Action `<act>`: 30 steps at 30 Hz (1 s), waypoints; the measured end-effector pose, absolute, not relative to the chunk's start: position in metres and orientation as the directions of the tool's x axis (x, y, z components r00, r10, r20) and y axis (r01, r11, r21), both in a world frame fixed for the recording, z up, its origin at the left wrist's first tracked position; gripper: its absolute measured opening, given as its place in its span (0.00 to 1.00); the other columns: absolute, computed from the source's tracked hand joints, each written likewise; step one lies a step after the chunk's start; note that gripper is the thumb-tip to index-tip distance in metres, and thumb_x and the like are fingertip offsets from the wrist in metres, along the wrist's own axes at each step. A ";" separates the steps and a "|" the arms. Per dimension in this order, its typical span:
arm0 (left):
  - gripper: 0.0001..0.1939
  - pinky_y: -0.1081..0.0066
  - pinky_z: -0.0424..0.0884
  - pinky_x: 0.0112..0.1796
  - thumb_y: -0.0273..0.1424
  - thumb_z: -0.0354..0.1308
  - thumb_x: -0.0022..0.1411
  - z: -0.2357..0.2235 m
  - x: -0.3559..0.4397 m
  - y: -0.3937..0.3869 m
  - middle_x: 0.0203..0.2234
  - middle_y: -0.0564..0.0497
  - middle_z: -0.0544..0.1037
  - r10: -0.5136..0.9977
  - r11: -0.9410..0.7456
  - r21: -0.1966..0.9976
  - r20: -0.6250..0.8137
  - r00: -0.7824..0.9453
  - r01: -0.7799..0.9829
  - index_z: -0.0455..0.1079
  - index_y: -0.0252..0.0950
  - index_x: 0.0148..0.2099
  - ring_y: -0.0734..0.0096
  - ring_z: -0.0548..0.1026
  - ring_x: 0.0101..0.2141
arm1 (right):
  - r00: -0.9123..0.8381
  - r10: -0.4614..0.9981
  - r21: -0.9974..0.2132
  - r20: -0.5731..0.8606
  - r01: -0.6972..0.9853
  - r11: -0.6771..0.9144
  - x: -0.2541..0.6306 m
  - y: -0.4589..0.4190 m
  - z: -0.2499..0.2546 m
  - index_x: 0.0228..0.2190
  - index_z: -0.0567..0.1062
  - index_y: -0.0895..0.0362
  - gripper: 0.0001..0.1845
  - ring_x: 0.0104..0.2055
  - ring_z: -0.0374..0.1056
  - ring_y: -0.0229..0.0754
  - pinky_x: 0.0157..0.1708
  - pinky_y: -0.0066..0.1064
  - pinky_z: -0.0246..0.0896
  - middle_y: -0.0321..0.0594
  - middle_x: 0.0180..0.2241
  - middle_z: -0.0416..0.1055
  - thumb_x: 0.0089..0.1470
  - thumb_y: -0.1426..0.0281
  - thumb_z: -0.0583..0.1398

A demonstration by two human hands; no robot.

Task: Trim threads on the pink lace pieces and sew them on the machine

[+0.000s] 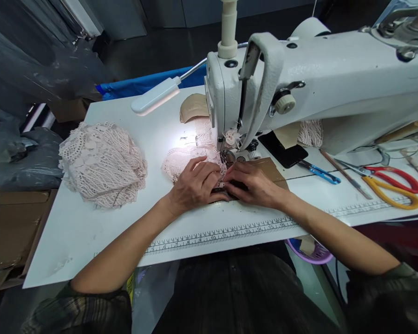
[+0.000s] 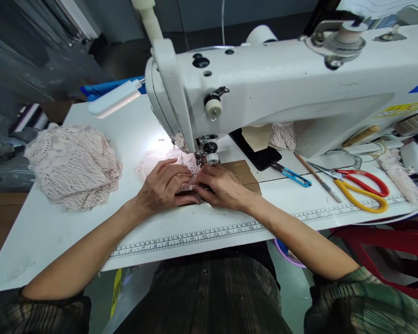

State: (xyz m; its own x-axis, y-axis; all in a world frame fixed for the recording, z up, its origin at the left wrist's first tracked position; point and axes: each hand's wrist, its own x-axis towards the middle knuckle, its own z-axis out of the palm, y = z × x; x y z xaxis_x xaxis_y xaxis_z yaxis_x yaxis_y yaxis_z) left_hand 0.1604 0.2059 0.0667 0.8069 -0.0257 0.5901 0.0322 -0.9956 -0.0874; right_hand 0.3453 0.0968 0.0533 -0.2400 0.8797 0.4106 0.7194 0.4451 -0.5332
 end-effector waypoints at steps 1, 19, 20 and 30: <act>0.07 0.57 0.74 0.48 0.33 0.56 0.65 0.066 0.160 0.204 0.37 0.44 0.78 -0.038 -0.992 -0.119 0.590 0.807 0.040 0.66 0.34 0.39 0.65 0.77 0.39 | -0.224 0.875 -0.561 0.429 0.693 0.453 0.346 0.096 0.054 0.37 0.73 0.59 0.09 0.40 0.67 0.43 0.43 0.39 0.67 0.46 0.36 0.70 0.62 0.68 0.55; 0.04 0.72 0.78 0.33 0.24 0.56 0.63 0.061 0.157 0.209 0.35 0.44 0.79 0.264 -0.941 0.335 0.627 0.733 0.053 0.71 0.30 0.39 0.71 0.78 0.35 | -0.237 0.879 -0.422 0.413 0.806 0.415 0.361 0.092 0.044 0.48 0.74 0.58 0.18 0.42 0.65 0.45 0.43 0.41 0.66 0.48 0.41 0.67 0.58 0.75 0.52; 0.04 0.72 0.78 0.34 0.23 0.56 0.63 0.061 0.157 0.209 0.36 0.44 0.79 0.288 -0.933 0.357 0.648 0.705 0.052 0.71 0.30 0.39 0.71 0.78 0.36 | -0.259 0.875 -0.394 0.409 0.815 0.425 0.361 0.092 0.044 0.50 0.74 0.57 0.20 0.41 0.64 0.45 0.41 0.40 0.66 0.48 0.40 0.66 0.58 0.75 0.52; 0.04 0.64 0.77 0.37 0.24 0.58 0.61 0.054 0.158 0.216 0.37 0.45 0.81 -0.061 -0.965 0.183 0.537 0.841 -0.186 0.73 0.31 0.39 0.67 0.78 0.37 | -0.384 0.868 -0.385 0.314 0.785 0.486 0.362 0.087 0.053 0.42 0.80 0.53 0.18 0.39 0.61 0.44 0.43 0.39 0.59 0.43 0.34 0.67 0.55 0.74 0.54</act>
